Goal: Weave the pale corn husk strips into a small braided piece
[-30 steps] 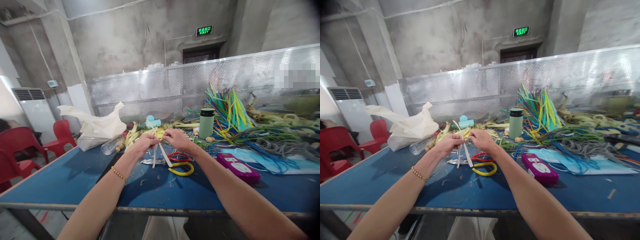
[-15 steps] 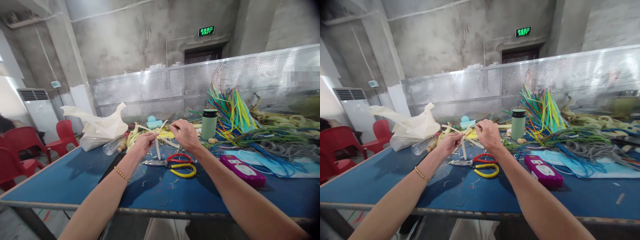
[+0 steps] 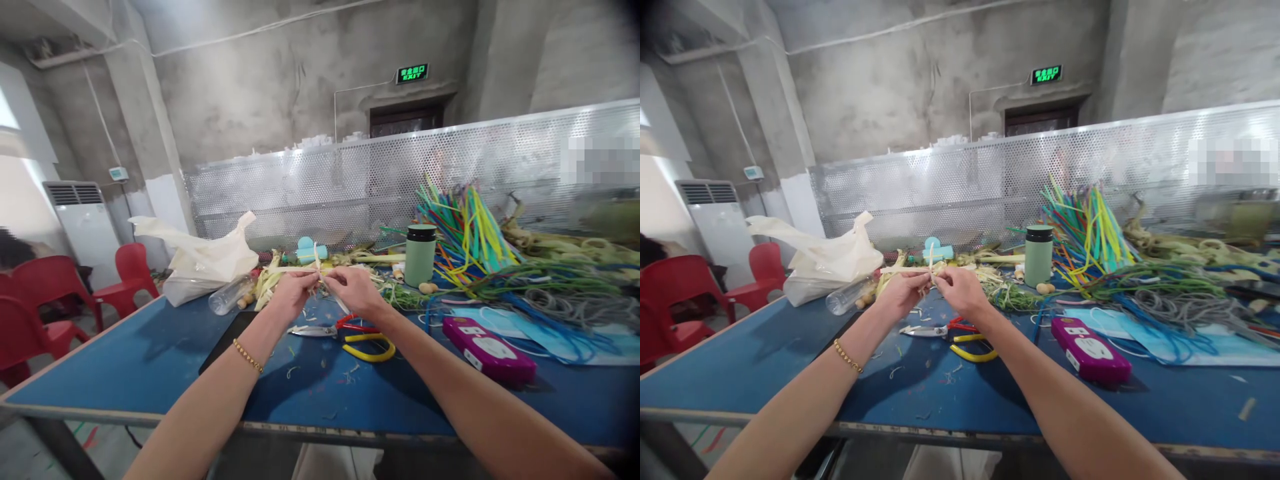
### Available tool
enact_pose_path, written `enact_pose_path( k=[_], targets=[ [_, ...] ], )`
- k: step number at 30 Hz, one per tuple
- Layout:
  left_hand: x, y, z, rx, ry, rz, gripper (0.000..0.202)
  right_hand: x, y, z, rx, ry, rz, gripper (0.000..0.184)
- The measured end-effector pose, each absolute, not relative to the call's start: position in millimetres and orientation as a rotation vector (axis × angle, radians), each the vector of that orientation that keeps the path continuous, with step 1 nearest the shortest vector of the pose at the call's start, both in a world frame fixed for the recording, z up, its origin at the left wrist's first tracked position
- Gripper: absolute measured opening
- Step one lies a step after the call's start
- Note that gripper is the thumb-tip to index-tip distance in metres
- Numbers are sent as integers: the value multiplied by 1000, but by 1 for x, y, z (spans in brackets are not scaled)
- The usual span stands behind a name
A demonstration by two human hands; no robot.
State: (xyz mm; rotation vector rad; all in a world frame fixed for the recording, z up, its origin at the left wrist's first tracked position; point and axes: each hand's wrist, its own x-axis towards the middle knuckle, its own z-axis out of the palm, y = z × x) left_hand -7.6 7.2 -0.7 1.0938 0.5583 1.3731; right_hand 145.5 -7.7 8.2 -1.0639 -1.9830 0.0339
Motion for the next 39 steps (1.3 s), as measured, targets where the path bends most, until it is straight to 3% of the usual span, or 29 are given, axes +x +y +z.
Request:
enact_pose_path(
  k=[5, 8, 12, 17, 22, 39],
  targets=[
    [-6, 3, 2, 1143, 551, 1321, 18, 144, -3, 5, -1052, -1871, 243, 17],
    [-5, 1, 1, 1155, 568, 1353, 16, 140, -4, 3, -1001, -1745, 620, 5],
    [-4, 1, -2, 1238, 596, 1382, 19, 134, -11, 3, -940, -1521, 1000, 12],
    [-1, -1, -2, 1317, 661, 1371, 18, 131, -13, 3, -973, -1512, 834, 22],
    [0, -3, 1, 1304, 679, 1361, 15, 130, -10, 4, -996, -1505, 683, 20],
    [-7, 1, 5, 1166, 550, 1245, 14, 133, -10, 5, -926, -1469, 880, 11]
  ],
)
